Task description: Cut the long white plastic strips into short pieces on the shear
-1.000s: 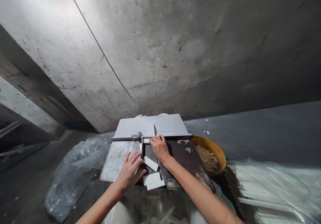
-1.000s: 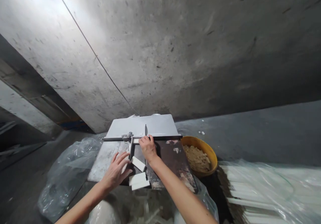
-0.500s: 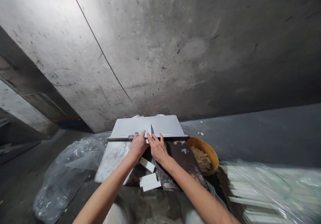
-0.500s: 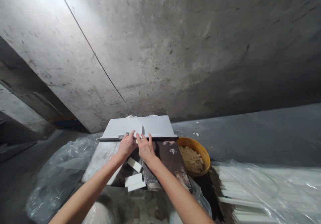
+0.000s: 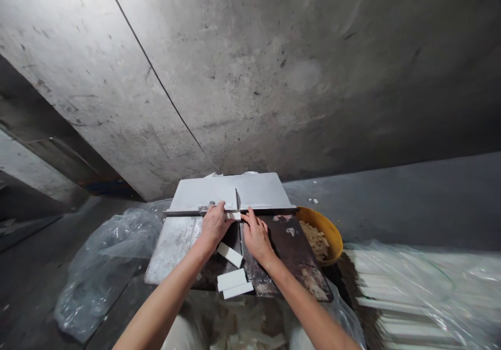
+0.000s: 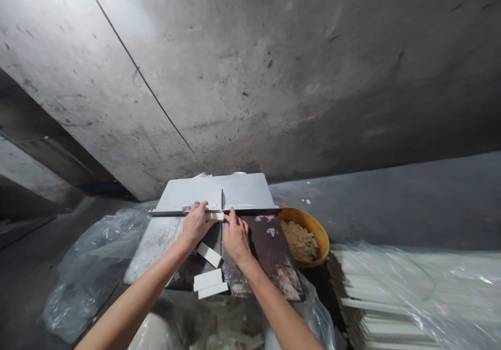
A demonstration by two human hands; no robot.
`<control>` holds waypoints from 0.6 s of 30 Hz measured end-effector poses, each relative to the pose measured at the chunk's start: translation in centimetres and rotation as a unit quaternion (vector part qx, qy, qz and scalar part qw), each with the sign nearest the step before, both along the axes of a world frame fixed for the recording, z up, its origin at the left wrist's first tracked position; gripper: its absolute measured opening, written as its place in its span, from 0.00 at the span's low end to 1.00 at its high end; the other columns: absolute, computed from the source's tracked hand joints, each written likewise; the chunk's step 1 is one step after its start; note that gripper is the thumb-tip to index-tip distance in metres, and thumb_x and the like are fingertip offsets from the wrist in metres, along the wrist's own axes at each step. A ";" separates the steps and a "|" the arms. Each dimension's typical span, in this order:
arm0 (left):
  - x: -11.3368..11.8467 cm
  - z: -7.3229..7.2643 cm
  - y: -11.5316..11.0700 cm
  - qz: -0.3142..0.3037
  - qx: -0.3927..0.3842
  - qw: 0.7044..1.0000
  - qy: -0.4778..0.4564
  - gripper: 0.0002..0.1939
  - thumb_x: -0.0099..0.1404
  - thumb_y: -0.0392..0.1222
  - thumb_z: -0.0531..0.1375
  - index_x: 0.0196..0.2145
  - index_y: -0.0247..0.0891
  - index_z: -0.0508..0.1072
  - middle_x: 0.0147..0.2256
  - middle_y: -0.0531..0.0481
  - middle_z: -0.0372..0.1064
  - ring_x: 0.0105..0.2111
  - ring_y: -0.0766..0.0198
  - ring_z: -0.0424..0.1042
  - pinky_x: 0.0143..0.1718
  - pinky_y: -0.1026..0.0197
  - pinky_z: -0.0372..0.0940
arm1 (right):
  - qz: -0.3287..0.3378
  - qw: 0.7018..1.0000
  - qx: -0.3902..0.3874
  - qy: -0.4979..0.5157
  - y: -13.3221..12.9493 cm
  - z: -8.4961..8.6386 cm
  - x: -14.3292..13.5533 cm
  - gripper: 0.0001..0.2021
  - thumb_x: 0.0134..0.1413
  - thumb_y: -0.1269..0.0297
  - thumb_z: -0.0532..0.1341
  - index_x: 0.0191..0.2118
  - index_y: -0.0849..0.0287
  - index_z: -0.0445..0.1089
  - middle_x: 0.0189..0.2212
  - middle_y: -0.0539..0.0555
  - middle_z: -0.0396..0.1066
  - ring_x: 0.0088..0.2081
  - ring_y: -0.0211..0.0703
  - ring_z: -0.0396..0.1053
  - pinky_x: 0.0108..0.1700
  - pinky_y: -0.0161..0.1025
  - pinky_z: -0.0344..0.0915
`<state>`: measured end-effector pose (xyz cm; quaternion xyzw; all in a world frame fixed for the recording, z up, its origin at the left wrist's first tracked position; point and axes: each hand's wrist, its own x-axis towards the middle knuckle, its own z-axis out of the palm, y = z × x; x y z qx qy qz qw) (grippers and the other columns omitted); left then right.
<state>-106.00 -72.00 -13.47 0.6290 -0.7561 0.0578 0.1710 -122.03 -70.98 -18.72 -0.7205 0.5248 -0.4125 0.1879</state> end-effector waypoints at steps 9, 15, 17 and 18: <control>-0.2 0.8 -0.1 0.024 0.055 0.998 -0.016 0.17 0.62 0.44 0.64 0.43 0.39 0.61 0.39 0.48 0.69 0.45 0.56 0.68 0.46 0.59 0.62 | 0.040 0.997 -0.056 -0.045 0.1 -0.7 -1.0 0.31 0.59 0.69 0.51 0.67 0.59 0.41 0.50 0.59 0.69 0.53 0.50 0.64 0.56 0.52 0.60; -0.2 1.2 -3.2 0.044 0.063 0.997 -0.018 0.17 0.63 0.45 0.64 0.43 0.38 0.61 0.39 0.46 0.69 0.45 0.56 0.68 0.44 0.60 0.61 | -0.022 0.997 -0.069 -0.031 -2.1 -0.6 -0.4 0.32 0.54 0.64 0.60 0.63 0.59 0.50 0.47 0.61 0.66 0.50 0.55 0.65 0.52 0.53 0.64; -0.3 1.4 -4.2 0.048 0.060 0.997 -0.015 0.18 0.62 0.45 0.64 0.43 0.37 0.61 0.39 0.46 0.69 0.44 0.56 0.68 0.43 0.61 0.61 | -0.024 0.998 -0.056 -0.011 -3.1 -0.2 -0.2 0.33 0.52 0.64 0.62 0.62 0.59 0.51 0.48 0.62 0.66 0.51 0.56 0.64 0.52 0.53 0.64; -0.4 1.5 -4.5 0.049 0.058 0.997 -0.014 0.18 0.62 0.45 0.64 0.43 0.37 0.62 0.38 0.45 0.69 0.44 0.56 0.68 0.42 0.61 0.61 | -0.027 0.998 -0.048 -0.004 -3.4 0.0 -0.2 0.33 0.51 0.64 0.62 0.62 0.59 0.51 0.50 0.62 0.65 0.52 0.56 0.64 0.52 0.53 0.64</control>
